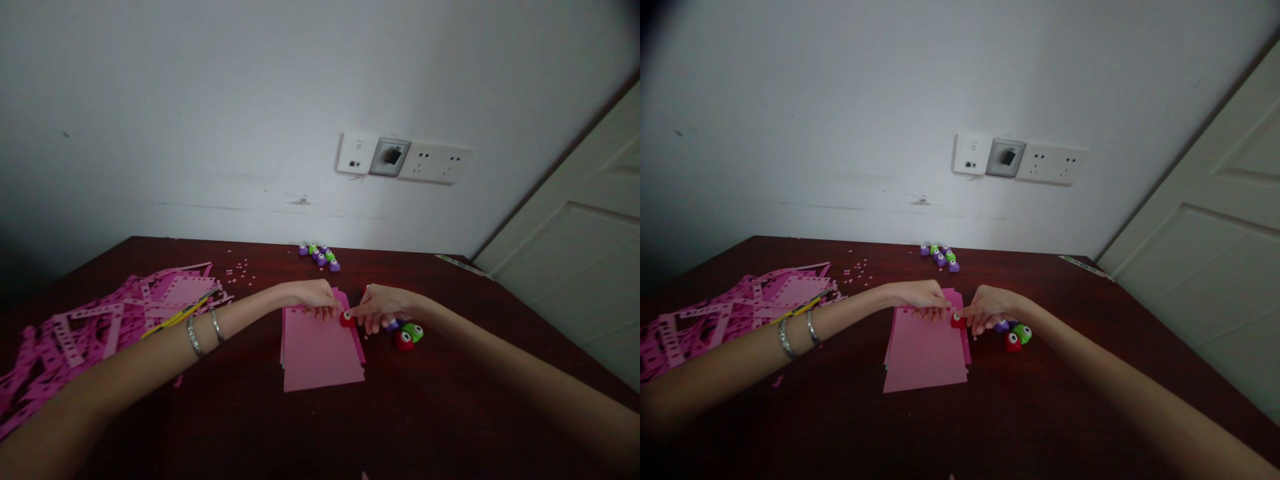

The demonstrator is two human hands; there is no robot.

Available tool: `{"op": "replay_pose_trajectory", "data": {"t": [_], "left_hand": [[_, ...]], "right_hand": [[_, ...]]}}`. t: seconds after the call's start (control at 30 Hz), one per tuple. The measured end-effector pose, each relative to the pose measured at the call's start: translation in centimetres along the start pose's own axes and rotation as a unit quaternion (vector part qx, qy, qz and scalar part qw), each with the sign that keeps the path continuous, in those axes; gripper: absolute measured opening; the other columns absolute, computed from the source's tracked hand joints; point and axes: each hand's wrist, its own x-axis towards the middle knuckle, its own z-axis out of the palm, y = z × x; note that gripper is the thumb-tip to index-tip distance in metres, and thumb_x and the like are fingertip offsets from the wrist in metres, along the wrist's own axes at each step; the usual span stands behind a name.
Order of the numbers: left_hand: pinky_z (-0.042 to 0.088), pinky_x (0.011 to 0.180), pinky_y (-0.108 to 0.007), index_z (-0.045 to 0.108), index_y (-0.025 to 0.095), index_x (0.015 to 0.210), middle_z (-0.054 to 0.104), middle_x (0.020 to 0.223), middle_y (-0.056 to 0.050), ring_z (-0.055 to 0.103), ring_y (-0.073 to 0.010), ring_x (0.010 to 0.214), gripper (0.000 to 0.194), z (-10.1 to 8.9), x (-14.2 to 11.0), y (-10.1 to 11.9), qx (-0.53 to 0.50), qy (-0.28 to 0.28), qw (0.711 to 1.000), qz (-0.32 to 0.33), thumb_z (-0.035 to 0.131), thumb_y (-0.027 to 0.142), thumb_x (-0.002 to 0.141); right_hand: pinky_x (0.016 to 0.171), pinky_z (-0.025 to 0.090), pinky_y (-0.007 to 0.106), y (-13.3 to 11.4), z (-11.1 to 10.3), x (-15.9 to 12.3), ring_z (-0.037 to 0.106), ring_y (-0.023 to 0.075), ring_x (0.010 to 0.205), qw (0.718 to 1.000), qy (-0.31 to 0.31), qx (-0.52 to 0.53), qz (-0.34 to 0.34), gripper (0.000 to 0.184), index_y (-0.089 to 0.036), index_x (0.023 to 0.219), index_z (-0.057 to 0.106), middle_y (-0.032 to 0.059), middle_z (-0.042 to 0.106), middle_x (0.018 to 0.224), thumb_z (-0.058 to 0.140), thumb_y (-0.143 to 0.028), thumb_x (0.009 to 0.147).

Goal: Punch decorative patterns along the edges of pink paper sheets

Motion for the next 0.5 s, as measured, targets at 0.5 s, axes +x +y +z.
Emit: {"op": "replay_pose_trajectory", "data": {"t": [0.5], "left_hand": [[0.034,0.050,-0.026,0.067,0.013,0.069,0.059,0.068,-0.005,0.041,-0.0074,0.050,0.043,-0.4,2.7,0.4,-0.070,-0.137,0.987,-0.044,0.065,0.056,0.064]], "right_hand": [[0.049,0.050,0.013,-0.5,-0.8,1.8,0.065,0.0102,0.055,0.985,-0.086,0.049,0.140,0.025,-0.009,0.065,0.067,0.0070,0.068,0.058,0.061,-0.031,0.076]]}}
